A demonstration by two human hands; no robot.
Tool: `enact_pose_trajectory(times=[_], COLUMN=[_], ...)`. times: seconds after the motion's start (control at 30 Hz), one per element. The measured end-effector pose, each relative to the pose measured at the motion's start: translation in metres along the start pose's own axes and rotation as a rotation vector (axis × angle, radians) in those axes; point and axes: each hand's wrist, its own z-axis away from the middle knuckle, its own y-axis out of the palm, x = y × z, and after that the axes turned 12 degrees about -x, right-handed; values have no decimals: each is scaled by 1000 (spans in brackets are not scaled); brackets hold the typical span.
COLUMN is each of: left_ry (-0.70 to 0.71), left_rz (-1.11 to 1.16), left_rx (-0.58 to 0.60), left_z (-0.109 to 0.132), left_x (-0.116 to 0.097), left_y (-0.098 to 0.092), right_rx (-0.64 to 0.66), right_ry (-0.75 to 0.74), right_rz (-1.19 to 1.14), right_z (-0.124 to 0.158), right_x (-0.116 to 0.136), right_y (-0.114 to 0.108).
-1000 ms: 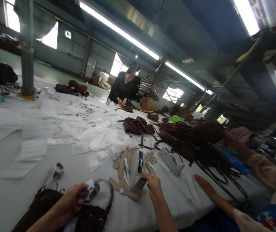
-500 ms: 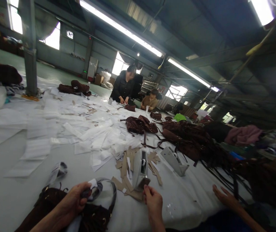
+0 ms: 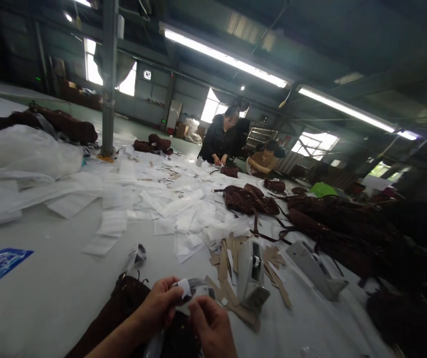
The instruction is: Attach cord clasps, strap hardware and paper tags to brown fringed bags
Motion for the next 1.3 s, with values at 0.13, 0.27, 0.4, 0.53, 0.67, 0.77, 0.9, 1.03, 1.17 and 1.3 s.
enact_pose_trajectory(times=[0.13,0.27,0.4,0.53,0.67,0.77,0.9,1.03,1.17,1.3], left_ry=[52,73,43,11,-2,-17,-44,-65,-81,-115], left_rz=[-57,-93,-71,-69,-53,-32,-13,-6,-34,-71], left_rx=[-11,-26,13,-6,-113,-109,-75,7,5,19], left_z=[4,8,9,6,3,4,5,2,2,7], left_x=[-1,-3,-6,-11,-17,-21,-27,-31,-36,-45], left_y=[0,1,0,3,11,17,22,20,16,18], right_rx=[-60,-147,-193,-210,-217,-215,-279,-426,-476,-452], right_ry=[22,73,120,203,282,288,237,197,39,-257], right_rz=[90,159,171,72,-162,-232,-211,-159,102,427], right_z=[-14,-20,-19,-19,-19,-17,-17,-23,-27,-29], right_x=[-10,-26,-28,-23,-18,-11,-11,-24,-30,-24], right_y=[16,17,22,31,37,36,35,37,34,21])
